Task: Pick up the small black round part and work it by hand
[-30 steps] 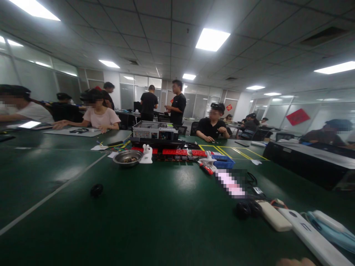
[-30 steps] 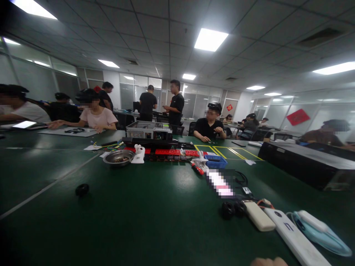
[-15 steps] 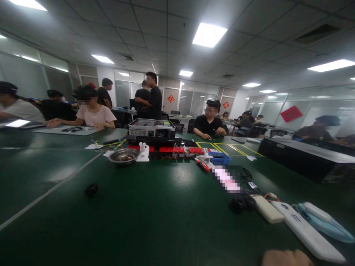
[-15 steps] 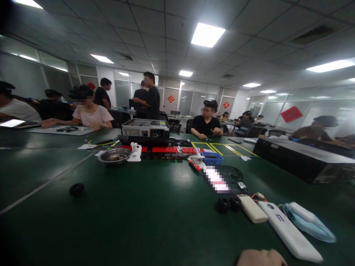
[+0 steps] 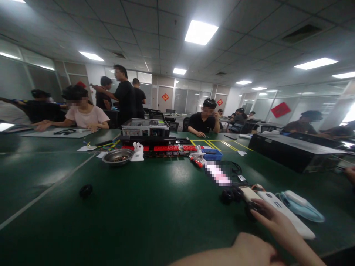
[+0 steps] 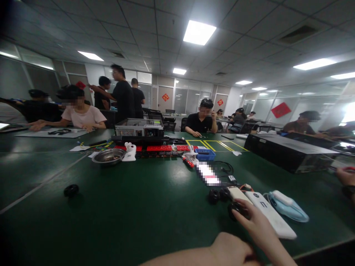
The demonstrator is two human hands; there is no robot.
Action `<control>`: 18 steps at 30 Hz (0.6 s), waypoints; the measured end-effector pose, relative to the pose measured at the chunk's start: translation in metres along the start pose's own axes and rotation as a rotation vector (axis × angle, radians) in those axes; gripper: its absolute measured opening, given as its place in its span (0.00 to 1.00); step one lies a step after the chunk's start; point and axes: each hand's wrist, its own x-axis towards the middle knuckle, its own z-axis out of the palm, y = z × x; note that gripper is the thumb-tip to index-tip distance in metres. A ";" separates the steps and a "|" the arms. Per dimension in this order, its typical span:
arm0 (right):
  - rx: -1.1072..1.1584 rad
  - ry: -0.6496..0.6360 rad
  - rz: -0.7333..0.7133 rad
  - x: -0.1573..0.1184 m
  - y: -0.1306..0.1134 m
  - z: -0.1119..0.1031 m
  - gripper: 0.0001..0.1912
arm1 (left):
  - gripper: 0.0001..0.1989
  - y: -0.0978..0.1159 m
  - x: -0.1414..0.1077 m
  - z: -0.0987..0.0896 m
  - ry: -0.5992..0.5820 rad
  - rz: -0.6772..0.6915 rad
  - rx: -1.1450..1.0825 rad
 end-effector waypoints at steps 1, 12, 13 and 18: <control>0.036 -0.085 -0.010 0.002 -0.004 0.005 0.24 | 0.18 -0.005 -0.005 -0.001 -0.007 0.007 0.026; 0.063 0.028 0.035 -0.007 -0.008 0.048 0.32 | 0.13 -0.081 -0.139 -0.050 0.120 -0.072 0.240; 0.043 0.098 0.035 -0.010 -0.013 0.045 0.32 | 0.13 -0.086 -0.153 -0.056 0.129 -0.119 0.224; 0.095 0.127 -0.054 -0.014 -0.080 0.037 0.18 | 0.20 -0.110 -0.189 -0.073 0.324 -0.385 0.158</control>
